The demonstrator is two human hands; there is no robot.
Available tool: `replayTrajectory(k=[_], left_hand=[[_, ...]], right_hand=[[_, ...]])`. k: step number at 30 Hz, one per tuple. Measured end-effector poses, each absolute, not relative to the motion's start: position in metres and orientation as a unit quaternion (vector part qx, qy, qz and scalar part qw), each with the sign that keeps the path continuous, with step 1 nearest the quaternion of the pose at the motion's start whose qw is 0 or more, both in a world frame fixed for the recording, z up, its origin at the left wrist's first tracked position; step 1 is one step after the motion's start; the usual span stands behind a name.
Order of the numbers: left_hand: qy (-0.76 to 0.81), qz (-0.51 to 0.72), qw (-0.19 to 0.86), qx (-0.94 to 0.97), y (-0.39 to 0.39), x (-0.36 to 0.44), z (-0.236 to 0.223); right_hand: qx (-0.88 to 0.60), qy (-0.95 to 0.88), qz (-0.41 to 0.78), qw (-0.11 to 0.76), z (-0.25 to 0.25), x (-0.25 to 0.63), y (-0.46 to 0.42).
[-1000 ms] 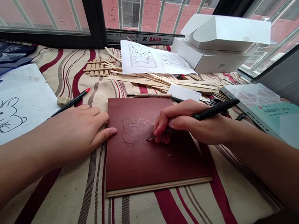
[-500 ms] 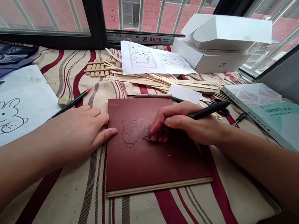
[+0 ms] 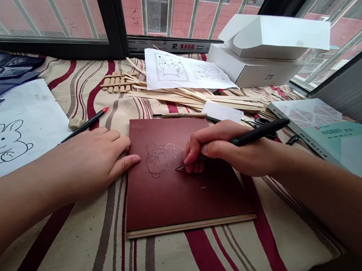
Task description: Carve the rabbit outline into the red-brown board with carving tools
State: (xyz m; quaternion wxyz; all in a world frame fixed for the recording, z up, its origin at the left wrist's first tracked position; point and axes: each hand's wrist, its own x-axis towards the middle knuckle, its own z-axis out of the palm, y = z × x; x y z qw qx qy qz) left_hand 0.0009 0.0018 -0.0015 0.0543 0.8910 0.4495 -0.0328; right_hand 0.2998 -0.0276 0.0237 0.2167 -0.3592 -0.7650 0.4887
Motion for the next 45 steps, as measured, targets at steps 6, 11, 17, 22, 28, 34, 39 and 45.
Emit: replayTrajectory(k=[6,11,17,22,28,34,39,45], left_hand=[[0.445,-0.023,0.049,0.894,0.001,0.000,-0.001],[0.451,-0.041,0.056,0.890,0.000,0.000,0.000],[0.453,-0.034,0.059,0.889,0.000,0.001,0.000],[0.444,-0.038,0.048,0.894,0.000,0.001,0.000],[0.432,-0.027,0.027,0.901,0.001,0.000,-0.001],[0.432,-0.034,0.025,0.901,0.001,0.000,-0.001],[0.446,-0.042,0.042,0.893,0.001,0.001,0.000],[0.434,-0.039,0.026,0.900,0.003,-0.002,-0.002]], right_hand=[[-0.342,-0.680,0.580,0.291,0.008,0.299,-0.026],[-0.354,-0.669,0.578,0.306,0.003,0.292,-0.027],[-0.354,-0.694,0.558,0.286,0.007,0.292,-0.028],[-0.350,-0.714,0.534,0.287,0.008,0.292,-0.028],[-0.339,-0.739,0.518,0.268,0.010,0.293,-0.027],[-0.344,-0.748,0.509,0.252,0.014,0.296,-0.025],[-0.334,-0.759,0.504,0.241,0.016,0.298,-0.025],[-0.361,-0.761,0.493,0.216,0.022,0.301,-0.026]])
